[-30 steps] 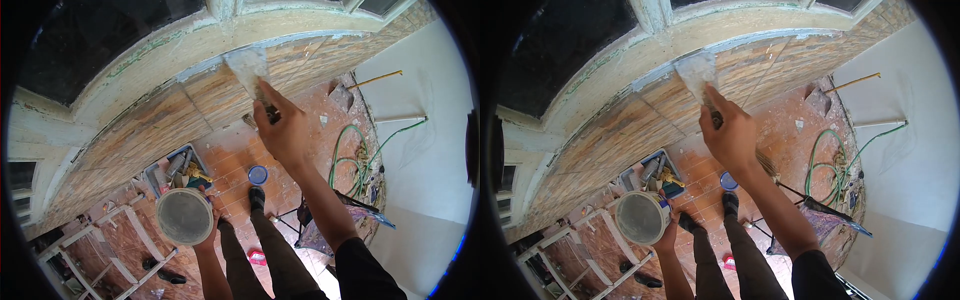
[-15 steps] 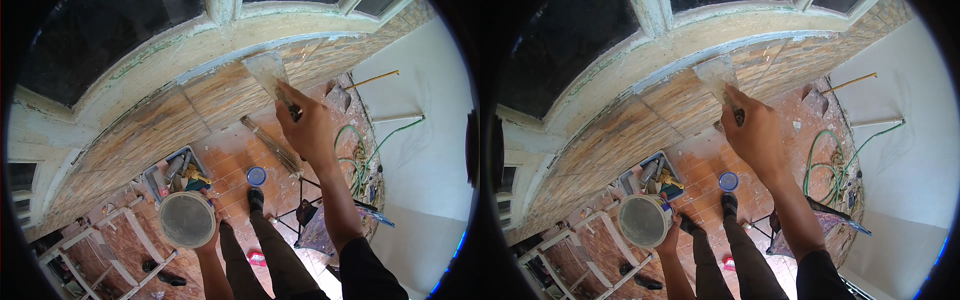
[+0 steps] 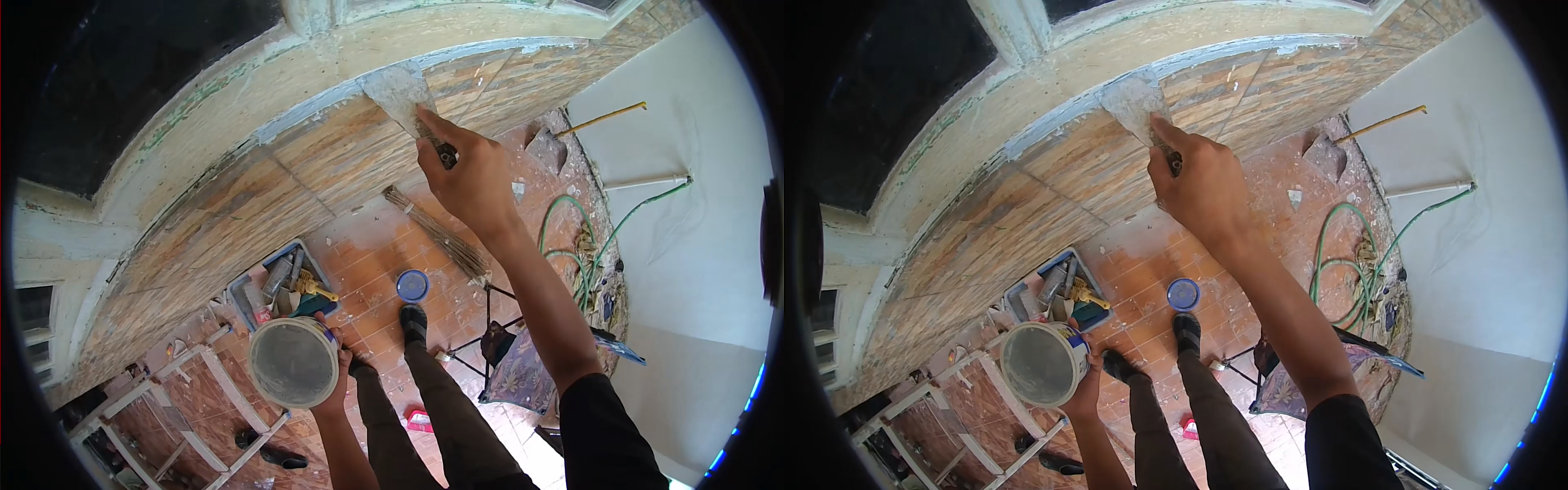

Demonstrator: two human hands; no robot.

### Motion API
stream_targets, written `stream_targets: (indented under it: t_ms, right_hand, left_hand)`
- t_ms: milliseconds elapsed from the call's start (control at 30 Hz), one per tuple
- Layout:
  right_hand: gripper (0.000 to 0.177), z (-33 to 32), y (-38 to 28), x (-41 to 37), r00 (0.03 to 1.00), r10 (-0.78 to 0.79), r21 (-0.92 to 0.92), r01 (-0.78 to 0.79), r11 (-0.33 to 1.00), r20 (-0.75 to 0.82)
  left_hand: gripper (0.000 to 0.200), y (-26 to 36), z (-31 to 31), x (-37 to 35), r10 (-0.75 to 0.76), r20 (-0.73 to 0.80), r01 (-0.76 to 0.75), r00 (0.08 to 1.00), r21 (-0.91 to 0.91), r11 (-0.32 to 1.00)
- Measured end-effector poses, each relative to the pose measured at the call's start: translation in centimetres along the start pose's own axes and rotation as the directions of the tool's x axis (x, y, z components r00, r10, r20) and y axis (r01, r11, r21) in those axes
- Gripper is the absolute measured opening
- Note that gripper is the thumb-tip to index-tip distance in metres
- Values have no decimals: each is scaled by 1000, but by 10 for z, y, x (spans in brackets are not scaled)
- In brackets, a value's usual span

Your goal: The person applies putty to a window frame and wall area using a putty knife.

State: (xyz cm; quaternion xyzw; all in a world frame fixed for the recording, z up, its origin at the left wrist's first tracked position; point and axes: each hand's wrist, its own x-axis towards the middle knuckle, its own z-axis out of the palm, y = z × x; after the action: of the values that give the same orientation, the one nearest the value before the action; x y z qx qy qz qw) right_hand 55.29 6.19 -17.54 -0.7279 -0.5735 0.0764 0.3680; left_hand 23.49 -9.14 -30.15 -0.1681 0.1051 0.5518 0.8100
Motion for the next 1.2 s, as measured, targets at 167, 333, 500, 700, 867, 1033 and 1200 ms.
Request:
stream_targets:
  t_ms: [167, 333, 500, 700, 867, 1033, 1200]
  right_hand:
    - [36, -20, 32, 17, 999, 48, -56, -48, 997, -10]
    - [37, -49, 66, 28, 983, 57, -67, -69, 995, -176]
    - [37, -52, 39, 3, 986, 100, 84, -89, 992, -136]
    - [35, -5, 40, 12, 996, -49, 89, 56, 994, -79]
    - [33, -36, 65, 20, 981, 63, -13, -66, 998, -183]
    - [32, -41, 52, 5, 957, -51, 86, 78, 993, -286]
    - [33, -18, 35, 13, 999, -22, 130, 26, 991, -35]
  left_hand:
    - [67, -11, -2, 4, -22, 7, 22, 1000, 4, 1000]
    - [69, -22, -2, 9, -37, 7, 37, 999, 3, 999]
    - [69, -39, 7, 17, -29, -17, 30, 999, 23, 999]
    - [72, -61, 18, 35, -61, 11, 61, 998, 18, 998]
    - [77, -77, 17, 50, -53, 38, 50, 998, 89, 995]
    - [71, -90, 21, 57, -108, 94, 104, 990, 52, 993]
    - [73, -92, 22, 56, -138, 109, 130, 984, 81, 988]
